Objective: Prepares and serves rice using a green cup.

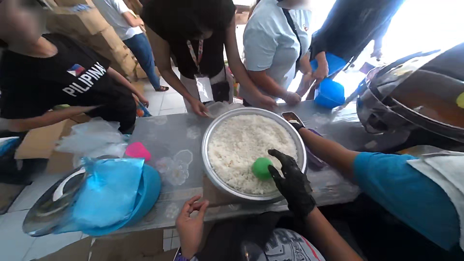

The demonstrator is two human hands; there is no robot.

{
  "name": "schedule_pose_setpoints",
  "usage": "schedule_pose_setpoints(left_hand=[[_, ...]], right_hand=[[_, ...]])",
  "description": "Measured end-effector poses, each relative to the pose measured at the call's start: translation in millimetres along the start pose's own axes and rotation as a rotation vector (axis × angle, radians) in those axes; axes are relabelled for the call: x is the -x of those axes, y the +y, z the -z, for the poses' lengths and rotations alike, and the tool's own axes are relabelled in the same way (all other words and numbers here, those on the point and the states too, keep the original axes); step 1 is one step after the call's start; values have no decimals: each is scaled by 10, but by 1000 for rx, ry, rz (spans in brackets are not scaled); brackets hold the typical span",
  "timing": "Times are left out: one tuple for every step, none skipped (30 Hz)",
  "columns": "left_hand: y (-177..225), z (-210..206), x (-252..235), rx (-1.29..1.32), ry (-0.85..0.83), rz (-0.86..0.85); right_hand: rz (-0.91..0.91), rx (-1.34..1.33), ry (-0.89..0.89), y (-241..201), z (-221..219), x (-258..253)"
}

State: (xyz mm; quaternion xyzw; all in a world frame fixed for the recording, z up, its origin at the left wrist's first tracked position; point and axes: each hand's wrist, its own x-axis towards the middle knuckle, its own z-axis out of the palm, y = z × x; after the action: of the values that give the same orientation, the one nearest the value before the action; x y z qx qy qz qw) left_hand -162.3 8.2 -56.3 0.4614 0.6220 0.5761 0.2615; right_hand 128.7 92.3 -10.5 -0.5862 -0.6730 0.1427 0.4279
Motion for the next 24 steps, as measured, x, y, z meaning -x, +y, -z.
schedule_pose_setpoints(left_hand=[[-10,48,-27,14,-14,17],[-28,95,-52,29,-34,31],[-55,141,-77,43,-55,37],[-89,190,-99,53,-81,38],[-133,231,-122,64,-112,29],[-179,257,-142,72,-143,18],[-220,270,-157,76,-171,12],[-245,275,-165,68,-197,18],[-244,275,-167,47,-220,37],[-222,268,-174,12,-234,58],[-189,255,-187,-18,-245,77],[-165,236,-204,-22,-249,90],[-161,210,-221,9,-246,91],[-180,173,-236,69,-245,78],[-201,135,-246,116,-253,56],[-219,103,-256,137,-260,33],[-227,83,-268,142,-273,17],[-237,71,-276,138,-286,9],[-253,66,-270,133,-300,12],[-265,59,-254,127,-320,20],[-257,43,-236,122,-342,32],[-230,15,-218,123,-362,57],[-193,-12,-203,124,-370,81],[-162,-24,-199,138,-377,100]], right_hand=[[7,37,54,30,-21,127],[2,76,104,70,-43,247],[-22,113,130,103,-52,363],[-56,143,142,128,-56,473],[-83,173,153,147,-57,570],[-107,198,176,151,-57,650],[-116,222,208,141,-63,710],[-114,233,238,115,-73,757],[-101,235,264,72,-91,789],[-79,233,282,27,-119,803],[-61,229,286,-16,-151,805],[-52,229,276,-50,-184,806],[-59,236,258,-82,-206,809],[-69,244,242,-98,-214,804],[-76,256,228,-98,-206,798],[-81,271,216,-91,-188,793],[-84,285,211,-70,-172,788],[-100,294,199,-54,-153,797],[-135,295,180,-48,-133,825],[-170,282,175,-49,-110,854],[-208,236,185,-51,-75,875],[-253,150,201,-56,-8,863],[-300,38,226,-61,84,809],[-355,-60,270,-78,194,721]])
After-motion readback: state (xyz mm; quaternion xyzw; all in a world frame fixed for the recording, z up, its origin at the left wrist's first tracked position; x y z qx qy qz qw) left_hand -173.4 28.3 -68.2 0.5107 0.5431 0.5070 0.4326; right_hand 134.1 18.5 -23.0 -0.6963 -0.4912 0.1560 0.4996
